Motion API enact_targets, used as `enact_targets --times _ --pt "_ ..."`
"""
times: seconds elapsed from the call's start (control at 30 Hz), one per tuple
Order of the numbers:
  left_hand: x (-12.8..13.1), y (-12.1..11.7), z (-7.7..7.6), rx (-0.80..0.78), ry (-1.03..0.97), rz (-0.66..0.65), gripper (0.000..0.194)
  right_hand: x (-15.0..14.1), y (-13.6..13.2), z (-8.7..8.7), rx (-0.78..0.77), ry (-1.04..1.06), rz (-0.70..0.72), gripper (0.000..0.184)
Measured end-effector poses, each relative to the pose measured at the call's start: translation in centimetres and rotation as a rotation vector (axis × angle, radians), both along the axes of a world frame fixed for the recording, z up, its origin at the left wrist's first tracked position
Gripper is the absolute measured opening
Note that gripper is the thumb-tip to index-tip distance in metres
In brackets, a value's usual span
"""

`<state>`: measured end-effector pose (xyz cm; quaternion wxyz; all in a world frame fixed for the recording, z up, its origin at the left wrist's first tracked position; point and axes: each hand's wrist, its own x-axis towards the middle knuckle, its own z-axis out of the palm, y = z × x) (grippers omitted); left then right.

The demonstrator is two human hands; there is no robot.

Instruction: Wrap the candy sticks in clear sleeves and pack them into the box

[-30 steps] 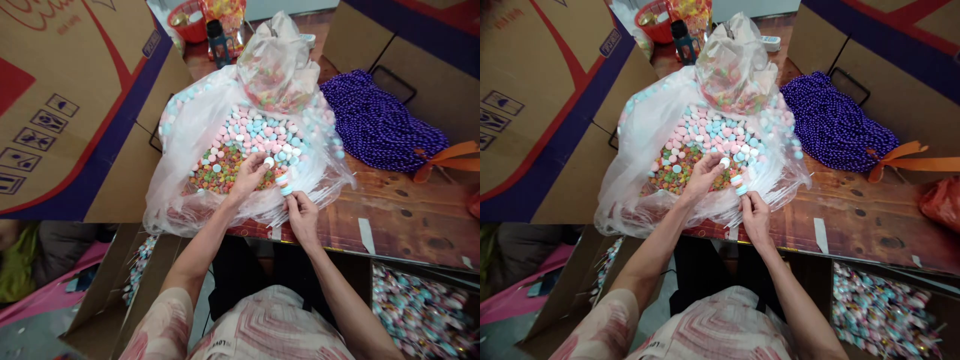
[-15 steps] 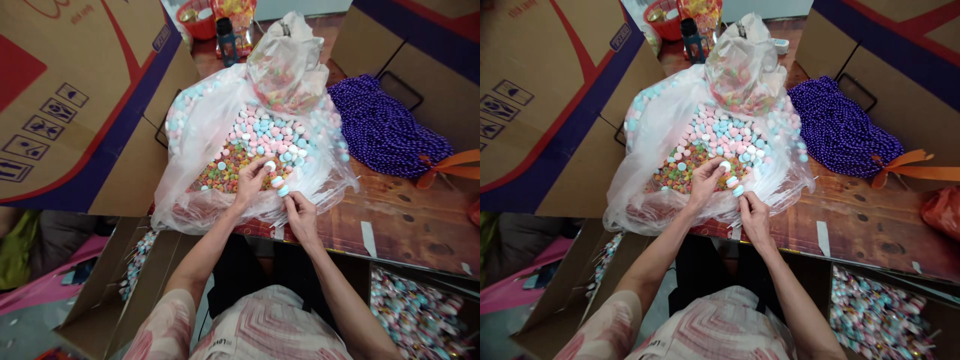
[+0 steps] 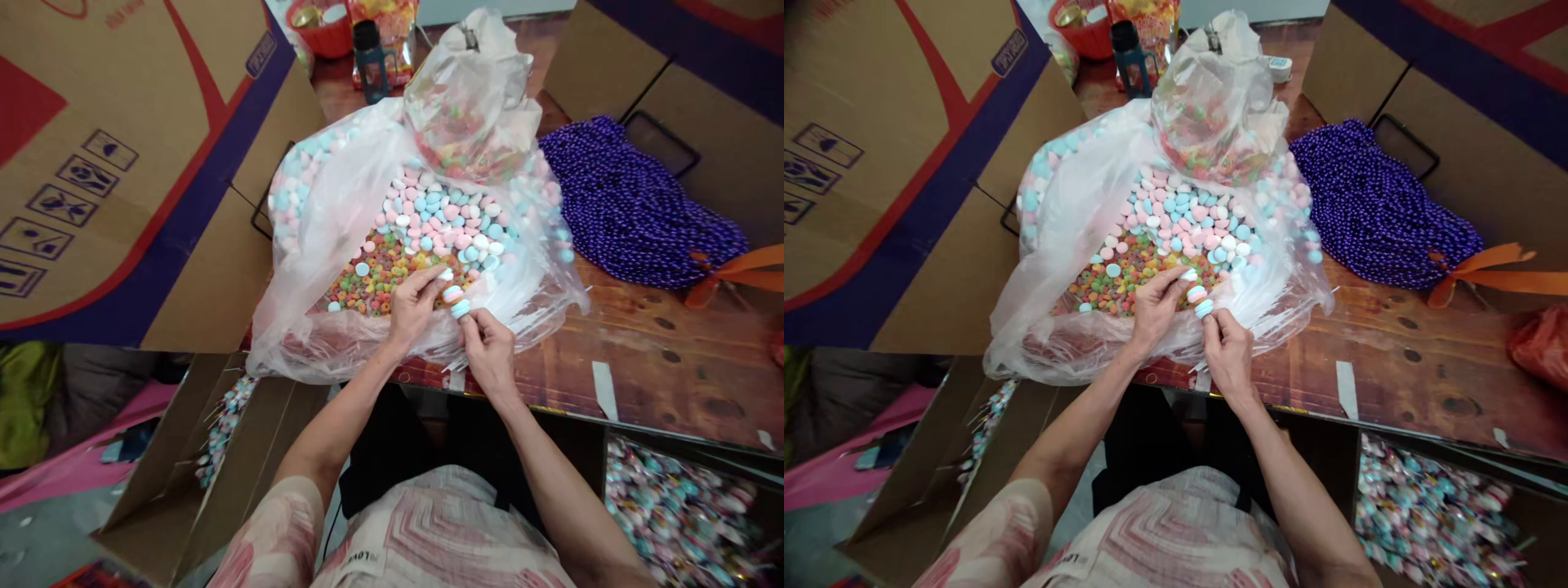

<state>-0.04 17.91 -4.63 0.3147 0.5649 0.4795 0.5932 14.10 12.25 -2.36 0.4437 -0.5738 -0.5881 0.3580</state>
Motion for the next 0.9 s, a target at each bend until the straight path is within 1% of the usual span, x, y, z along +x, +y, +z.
enact_targets --times 0.27,0.47,0.57,0.67,0.77,0.9 --pt "0.2 -0.3 -0.7 -0.015 0.039 0.001 0.026 -1.0 0.3 -0.4 0.021 0.018 -0.028 0.031" --pt "0.0 -0.5 -0.6 0.096 0.237 -0.005 0.028 -1.5 0.8 -0.3 0.025 0.054 -0.049 0.032" --pt "-0.2 -0.6 -0.6 0.117 0.286 -0.009 0.029 -1.7 1.4 -0.3 0.017 0.072 -0.049 0.031" --pt "-0.3 -0.7 -0.6 0.098 0.273 -0.023 0.03 -1.8 1.9 -0.3 0.021 0.083 -0.027 0.031" --pt "0.0 -0.9 -0.5 0.065 0.211 -0.036 0.032 -1.3 1.9 -0.1 0.03 0.068 0.007 0.031" --pt "0.4 -1.2 -0.1 0.038 0.13 -0.055 0.037 0.8 0.9 0.7 0.028 -0.01 0.011 0.028"
